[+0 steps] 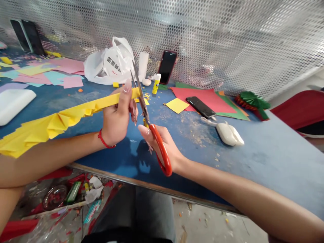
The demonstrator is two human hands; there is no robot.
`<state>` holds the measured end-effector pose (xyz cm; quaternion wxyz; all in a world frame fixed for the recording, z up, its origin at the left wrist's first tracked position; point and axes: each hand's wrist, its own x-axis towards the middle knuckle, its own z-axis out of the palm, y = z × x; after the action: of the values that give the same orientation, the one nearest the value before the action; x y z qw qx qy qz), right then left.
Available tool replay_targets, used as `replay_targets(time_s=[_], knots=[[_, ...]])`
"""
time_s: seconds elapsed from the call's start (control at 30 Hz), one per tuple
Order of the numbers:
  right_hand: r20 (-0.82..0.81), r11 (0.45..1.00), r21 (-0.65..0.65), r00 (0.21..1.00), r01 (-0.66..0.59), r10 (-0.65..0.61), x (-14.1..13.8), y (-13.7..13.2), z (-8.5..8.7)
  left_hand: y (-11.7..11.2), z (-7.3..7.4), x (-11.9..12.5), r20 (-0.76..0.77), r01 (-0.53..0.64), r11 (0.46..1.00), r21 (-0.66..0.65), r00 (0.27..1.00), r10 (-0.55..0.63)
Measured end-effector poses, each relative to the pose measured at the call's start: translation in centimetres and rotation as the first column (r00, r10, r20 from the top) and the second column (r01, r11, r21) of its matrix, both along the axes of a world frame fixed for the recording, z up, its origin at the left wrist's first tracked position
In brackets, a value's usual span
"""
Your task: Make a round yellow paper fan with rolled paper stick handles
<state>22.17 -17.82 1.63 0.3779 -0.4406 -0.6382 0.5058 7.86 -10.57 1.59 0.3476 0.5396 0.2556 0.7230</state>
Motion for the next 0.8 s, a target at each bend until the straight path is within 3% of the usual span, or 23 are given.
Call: replay_targets(time_s=[0.37, 0.47, 0.63, 0.8], knots=[[0.023, 0.997, 0.07, 0.999, -0.032, 0.031, 0.4, 0.4, -0.7, -0.1, 0.2, 0.3, 0.078, 0.008, 1.0, 0.022, 0.997, -0.01], [-0.006, 0.999, 0.029, 1.0, -0.019, 0.019, 0.4, 0.5, -0.9, 0.2, 0.1, 0.3, 0.038, -0.005, 1.0, 0.026, 0.999, 0.004], [0.005, 0.984, 0.104, 0.989, 0.146, -0.148, 1.1, 1.7, 0.0, 0.1, 0.4, 0.3, 0.031, 0.016, 1.0, -0.005, 0.999, -0.016], [0.082, 0.899, 0.299, 0.93, 0.319, -0.358, 4.4, 5.3, 1.2, 0.0, 0.6, 0.0, 0.081, 0.043, 0.994, -0.097, 0.996, -0.035]])
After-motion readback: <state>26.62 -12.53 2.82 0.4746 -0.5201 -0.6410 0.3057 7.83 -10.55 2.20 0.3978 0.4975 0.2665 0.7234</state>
